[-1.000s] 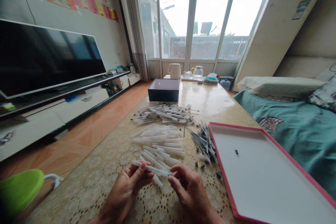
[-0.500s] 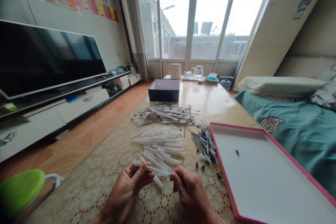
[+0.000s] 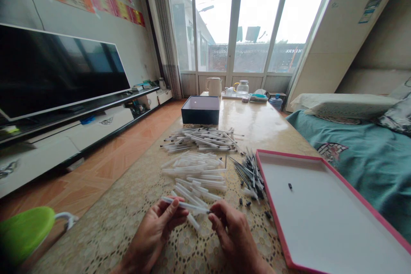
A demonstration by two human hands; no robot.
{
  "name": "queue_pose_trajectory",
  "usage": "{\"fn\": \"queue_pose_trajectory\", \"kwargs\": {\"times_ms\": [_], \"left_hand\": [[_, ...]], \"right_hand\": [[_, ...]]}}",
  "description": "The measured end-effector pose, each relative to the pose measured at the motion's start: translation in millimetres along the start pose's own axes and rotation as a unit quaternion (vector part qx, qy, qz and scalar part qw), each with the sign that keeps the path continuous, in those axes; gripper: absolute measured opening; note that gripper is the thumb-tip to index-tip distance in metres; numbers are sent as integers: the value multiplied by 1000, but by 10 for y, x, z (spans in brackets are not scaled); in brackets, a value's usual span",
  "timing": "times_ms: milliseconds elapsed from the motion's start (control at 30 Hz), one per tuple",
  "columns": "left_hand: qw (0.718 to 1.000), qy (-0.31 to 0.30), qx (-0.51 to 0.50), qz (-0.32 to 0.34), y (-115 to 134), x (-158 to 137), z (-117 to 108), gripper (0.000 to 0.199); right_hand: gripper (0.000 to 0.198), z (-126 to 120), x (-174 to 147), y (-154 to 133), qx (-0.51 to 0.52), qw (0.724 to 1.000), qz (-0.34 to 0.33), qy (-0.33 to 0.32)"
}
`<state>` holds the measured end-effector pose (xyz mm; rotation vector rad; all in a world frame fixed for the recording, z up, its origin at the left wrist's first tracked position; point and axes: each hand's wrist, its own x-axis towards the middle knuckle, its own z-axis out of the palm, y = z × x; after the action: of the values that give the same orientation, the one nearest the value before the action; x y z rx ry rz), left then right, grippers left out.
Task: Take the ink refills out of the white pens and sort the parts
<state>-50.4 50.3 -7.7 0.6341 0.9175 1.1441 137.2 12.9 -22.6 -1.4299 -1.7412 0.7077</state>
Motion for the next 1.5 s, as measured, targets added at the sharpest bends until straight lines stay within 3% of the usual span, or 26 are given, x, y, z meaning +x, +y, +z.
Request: {"fn": "queue_pose_trajectory", "kwargs": {"times_ms": [100,233,400,567,733,900,1033,1233,1400,1500], "left_hand": [[1000,1,1,-1,8,-3,10,19],[1000,0,4,0,12,1,8,19],[1000,-3,4,3,-5,4,-12,18],[1000,-2,4,1,0,-4,-19,19],[1000,5,4,1,13,-9,3,20],[1000,3,6,-2,9,2,4,21],[1000,3,7,-1,10,-6,-1,20],[1000,3,3,-3,10,-4,7,21],[1000,4,0,-2,17,-1,13,21],[1000,3,1,-2,30,-15,18,21]], "right_hand": [[21,-7,3,-19,-11,1000,2,0],[36,-12,7,-31,-35,999,-20,-5],[21,-11,8,-29,-31,999,-13,-2],[38,-6,0,3,-37,999,-25,0],[22,0,4,25,-29,999,-11,-15],[37,-2,8,14,-38,999,-32,-7],[21,-1,4,-11,-31,999,-22,1],[38,-2,15,1,-35,999,-31,-4],[23,-9,7,-23,-19,1000,-13,-16],[26,-20,-1,-39,-13,1000,-19,-21]]}}
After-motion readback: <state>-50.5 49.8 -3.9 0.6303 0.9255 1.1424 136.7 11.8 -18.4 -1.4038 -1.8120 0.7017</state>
